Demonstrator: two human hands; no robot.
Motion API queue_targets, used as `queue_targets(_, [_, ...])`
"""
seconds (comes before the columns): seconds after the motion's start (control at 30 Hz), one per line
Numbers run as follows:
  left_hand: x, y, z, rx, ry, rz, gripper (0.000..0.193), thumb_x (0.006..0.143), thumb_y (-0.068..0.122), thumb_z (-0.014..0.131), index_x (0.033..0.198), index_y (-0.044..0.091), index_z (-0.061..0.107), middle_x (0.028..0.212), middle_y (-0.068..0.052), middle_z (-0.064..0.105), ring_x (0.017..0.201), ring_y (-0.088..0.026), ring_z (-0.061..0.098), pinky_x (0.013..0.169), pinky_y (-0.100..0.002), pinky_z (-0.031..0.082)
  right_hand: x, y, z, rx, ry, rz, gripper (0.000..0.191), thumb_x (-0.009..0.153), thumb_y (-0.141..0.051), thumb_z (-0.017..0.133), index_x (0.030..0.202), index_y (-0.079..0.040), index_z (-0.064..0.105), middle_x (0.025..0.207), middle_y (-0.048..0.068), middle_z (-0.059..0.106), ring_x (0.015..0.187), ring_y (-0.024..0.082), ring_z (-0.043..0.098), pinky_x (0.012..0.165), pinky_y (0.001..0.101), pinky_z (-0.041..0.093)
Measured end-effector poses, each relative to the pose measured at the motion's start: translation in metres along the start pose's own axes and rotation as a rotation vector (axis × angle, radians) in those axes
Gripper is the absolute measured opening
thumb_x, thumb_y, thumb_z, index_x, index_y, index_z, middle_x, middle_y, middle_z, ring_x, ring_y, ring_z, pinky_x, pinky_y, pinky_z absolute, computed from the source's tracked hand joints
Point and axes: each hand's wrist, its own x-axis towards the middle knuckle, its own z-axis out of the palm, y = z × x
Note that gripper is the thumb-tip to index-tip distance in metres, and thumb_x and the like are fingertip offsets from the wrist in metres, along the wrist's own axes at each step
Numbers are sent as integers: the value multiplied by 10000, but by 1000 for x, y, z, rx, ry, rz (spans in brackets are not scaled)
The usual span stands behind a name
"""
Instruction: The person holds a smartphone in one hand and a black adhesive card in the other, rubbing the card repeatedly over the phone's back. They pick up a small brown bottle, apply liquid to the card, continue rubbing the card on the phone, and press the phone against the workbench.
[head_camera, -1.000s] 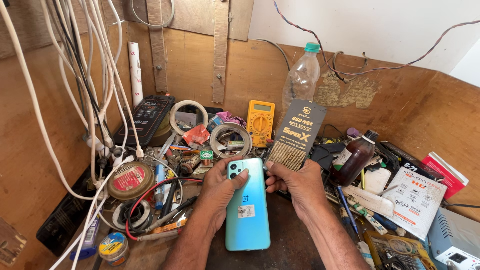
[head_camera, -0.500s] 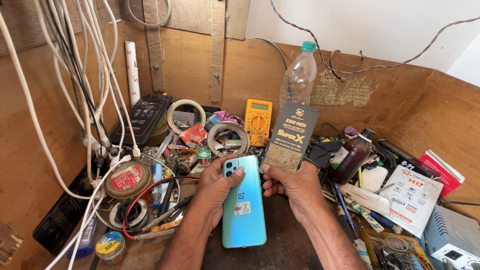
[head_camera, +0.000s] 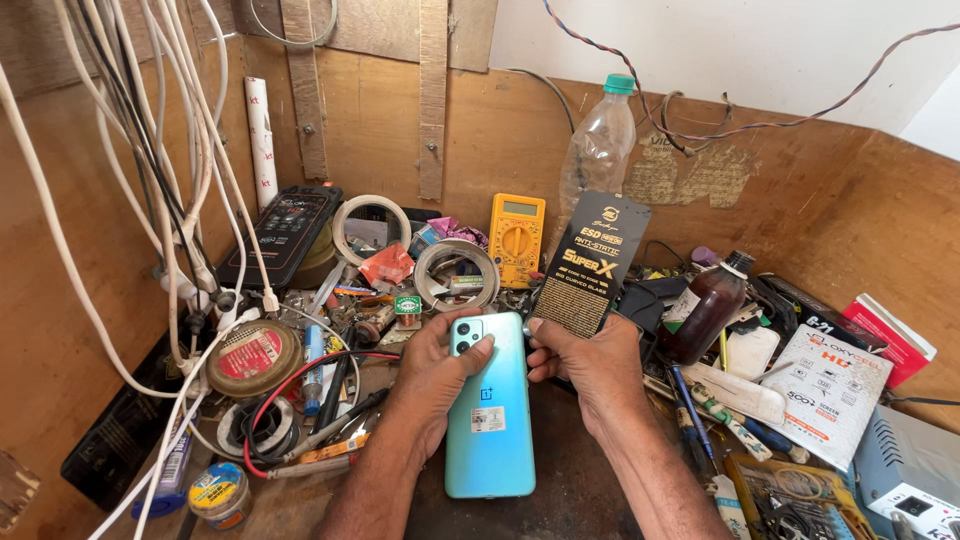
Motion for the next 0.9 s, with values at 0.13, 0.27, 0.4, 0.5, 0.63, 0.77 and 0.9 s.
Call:
queue_targets(0.13, [0,0,0,-17,-15,8,497,869,22,673,1350,48,551,1059,-195,740,810,-201,743,643,-335,652,1,0,1,11,12,-14,98,834,22,742,910,65,699,738,130,693,558,171,687,446,286,596])
queue_targets(0.27, [2,-2,0,-36,-26,23,500,867,3,681,1347,41,546,1049,-194,739,799,-208,739,635,-339,642,2,0,3,-4,39,-12,106,826,29,746,911,71,698,738,130,693,556,172,682,447,288,593])
queue_targets(0.4, [4,-4,-1,-22,-26,19,486,873,8,679,1344,42,564,1036,-188,744,789,-202,733,629,-337,637,3,1,3,-8,38,-19,117,826,12,747,922,59,698,744,121,698,561,160,681,448,277,586])
queue_targets(0.5, [4,-4,0,-16,-28,14,478,874,7,676,1338,41,570,1025,-189,745,779,-203,727,622,-340,632,4,2,1,-6,34,-30,128,823,6,755,925,53,695,744,118,697,560,159,678,447,275,583])
queue_targets(0.63, [4,-4,0,-9,-27,18,481,872,13,681,1340,48,577,1018,-182,748,782,-194,728,634,-336,630,8,4,-1,-4,12,-53,126,828,-5,756,925,49,696,745,111,698,562,155,677,446,275,578])
queue_targets(0.77, [4,-4,0,-14,-37,11,491,869,20,686,1347,46,573,1011,-170,748,779,-188,730,638,-334,629,14,7,-4,-68,11,-36,132,829,-30,771,921,44,711,743,112,709,551,163,664,431,286,558])
queue_targets(0.9, [3,-5,0,-3,-49,37,499,866,10,697,1352,29,582,987,-177,739,753,-180,704,620,-317,606,19,6,-13,-39,-68,6,157,820,-45,784,932,40,713,741,112,705,549,163,669,433,289,574])
